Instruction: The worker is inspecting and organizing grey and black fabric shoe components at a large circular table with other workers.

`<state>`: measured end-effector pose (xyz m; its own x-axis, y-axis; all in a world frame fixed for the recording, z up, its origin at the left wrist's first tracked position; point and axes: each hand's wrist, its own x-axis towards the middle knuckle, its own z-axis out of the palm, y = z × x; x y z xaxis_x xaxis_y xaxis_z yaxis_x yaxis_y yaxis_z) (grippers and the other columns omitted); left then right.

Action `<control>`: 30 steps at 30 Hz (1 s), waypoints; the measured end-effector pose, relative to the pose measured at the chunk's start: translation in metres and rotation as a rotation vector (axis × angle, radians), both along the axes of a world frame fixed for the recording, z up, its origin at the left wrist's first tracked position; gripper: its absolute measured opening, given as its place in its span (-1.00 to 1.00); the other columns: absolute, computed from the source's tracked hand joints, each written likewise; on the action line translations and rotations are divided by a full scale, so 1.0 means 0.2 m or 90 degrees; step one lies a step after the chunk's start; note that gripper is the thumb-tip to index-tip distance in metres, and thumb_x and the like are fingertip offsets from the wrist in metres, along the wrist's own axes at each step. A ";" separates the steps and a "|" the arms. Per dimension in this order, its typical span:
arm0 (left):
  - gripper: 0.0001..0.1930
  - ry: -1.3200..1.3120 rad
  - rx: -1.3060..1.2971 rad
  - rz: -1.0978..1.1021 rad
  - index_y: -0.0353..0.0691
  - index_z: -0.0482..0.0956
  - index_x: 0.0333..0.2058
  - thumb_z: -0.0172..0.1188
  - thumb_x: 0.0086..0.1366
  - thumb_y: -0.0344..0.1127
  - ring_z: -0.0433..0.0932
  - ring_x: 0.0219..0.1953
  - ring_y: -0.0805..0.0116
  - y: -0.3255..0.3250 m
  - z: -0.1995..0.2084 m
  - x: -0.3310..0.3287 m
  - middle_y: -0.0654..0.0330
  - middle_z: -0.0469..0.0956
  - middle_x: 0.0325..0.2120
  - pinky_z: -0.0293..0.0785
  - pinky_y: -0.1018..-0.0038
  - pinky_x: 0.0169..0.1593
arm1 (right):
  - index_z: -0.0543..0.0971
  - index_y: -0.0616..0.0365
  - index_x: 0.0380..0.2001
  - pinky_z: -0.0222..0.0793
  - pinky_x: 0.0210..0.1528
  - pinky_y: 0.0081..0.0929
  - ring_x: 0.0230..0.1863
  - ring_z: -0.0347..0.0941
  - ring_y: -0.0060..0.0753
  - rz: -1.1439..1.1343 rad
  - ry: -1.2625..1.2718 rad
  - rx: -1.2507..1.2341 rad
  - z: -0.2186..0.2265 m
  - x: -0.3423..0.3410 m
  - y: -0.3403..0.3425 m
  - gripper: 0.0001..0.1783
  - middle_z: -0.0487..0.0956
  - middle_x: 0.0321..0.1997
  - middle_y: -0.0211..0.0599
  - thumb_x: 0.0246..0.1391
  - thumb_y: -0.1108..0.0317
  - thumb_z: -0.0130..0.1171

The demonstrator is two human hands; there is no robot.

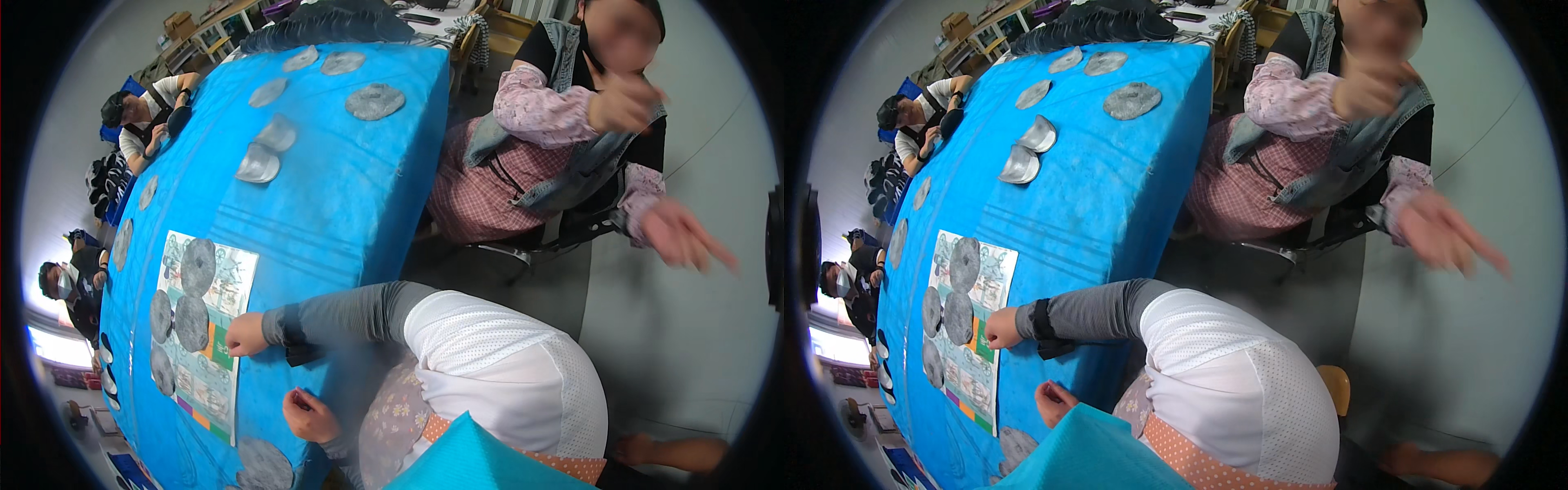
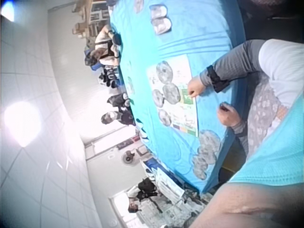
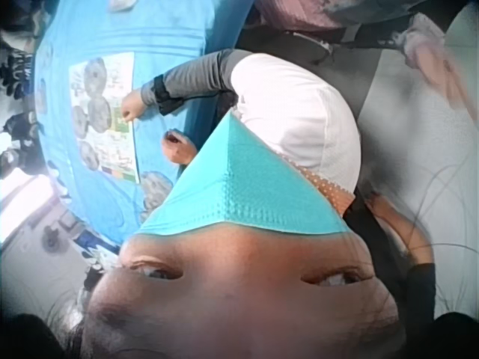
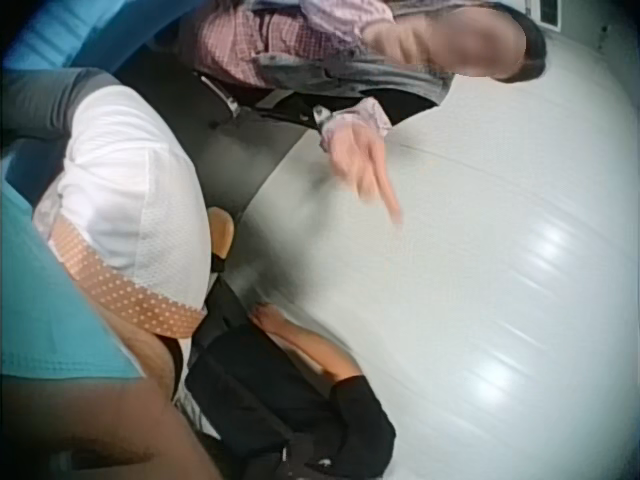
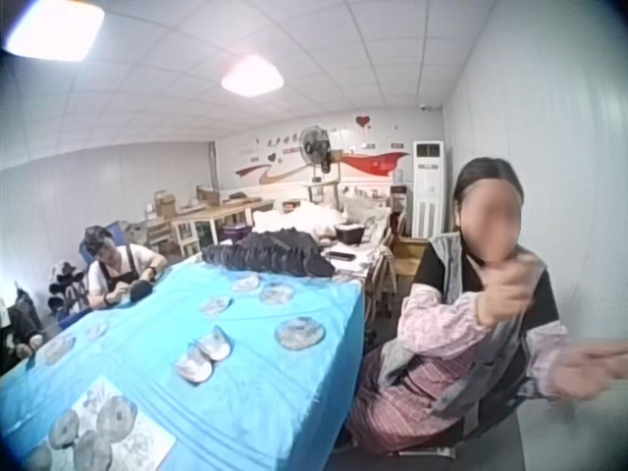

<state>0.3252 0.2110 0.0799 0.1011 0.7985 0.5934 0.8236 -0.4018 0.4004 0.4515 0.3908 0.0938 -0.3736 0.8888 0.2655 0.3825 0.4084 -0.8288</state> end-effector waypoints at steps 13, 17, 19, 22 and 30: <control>-0.88 0.048 0.012 0.017 -0.29 0.47 -0.33 0.03 0.26 -0.37 0.45 -0.44 0.07 0.00 0.00 -0.02 0.04 0.48 -0.47 0.37 0.32 -0.38 | 0.55 0.13 -0.60 0.30 -0.44 -0.22 -0.50 0.43 -0.11 -0.009 -0.014 0.040 0.06 0.02 -0.04 -0.71 0.51 -0.59 -0.18 -0.05 0.13 0.09; -0.88 0.020 0.008 0.022 -0.29 0.49 -0.29 0.02 0.25 -0.39 0.48 -0.40 0.04 -0.01 0.01 -0.01 0.01 0.51 -0.41 0.40 0.33 -0.34 | 0.54 0.14 -0.59 0.31 -0.43 -0.21 -0.50 0.44 -0.10 -0.014 -0.022 0.028 0.08 0.03 -0.06 -0.70 0.52 -0.59 -0.18 -0.04 0.13 0.09; -0.88 0.034 -0.003 0.016 -0.29 0.49 -0.30 0.02 0.24 -0.41 0.48 -0.40 0.05 -0.01 0.02 -0.02 0.01 0.51 -0.42 0.40 0.32 -0.34 | 0.53 0.16 -0.61 0.33 -0.43 -0.20 -0.51 0.45 -0.11 -0.006 -0.014 0.033 0.08 0.03 -0.06 -0.69 0.54 -0.59 -0.20 -0.05 0.13 0.09; -0.89 0.041 -0.001 -0.008 -0.28 0.50 -0.31 0.02 0.22 -0.43 0.48 -0.40 0.05 0.00 0.03 -0.05 0.01 0.51 -0.43 0.40 0.31 -0.33 | 0.52 0.16 -0.61 0.32 -0.41 -0.19 -0.48 0.44 -0.03 -0.050 -0.010 0.062 0.07 0.01 -0.06 -0.71 0.52 -0.56 -0.10 -0.07 0.14 0.11; -0.95 0.007 -0.041 -0.034 -0.19 0.51 -0.41 0.13 0.12 -0.42 0.46 -0.51 0.14 0.00 0.07 -0.12 0.11 0.47 -0.54 0.39 0.32 -0.43 | 0.58 0.19 -0.47 0.36 -0.35 -0.20 -0.41 0.48 -0.04 0.011 -0.025 0.017 0.04 -0.03 -0.02 -0.70 0.54 -0.47 -0.03 -0.01 0.15 0.05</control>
<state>0.3018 0.2117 0.0937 0.1506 0.8280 0.5402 0.8060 -0.4192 0.4179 0.4452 0.3868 0.1025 -0.3990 0.8752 0.2735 0.4081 0.4366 -0.8018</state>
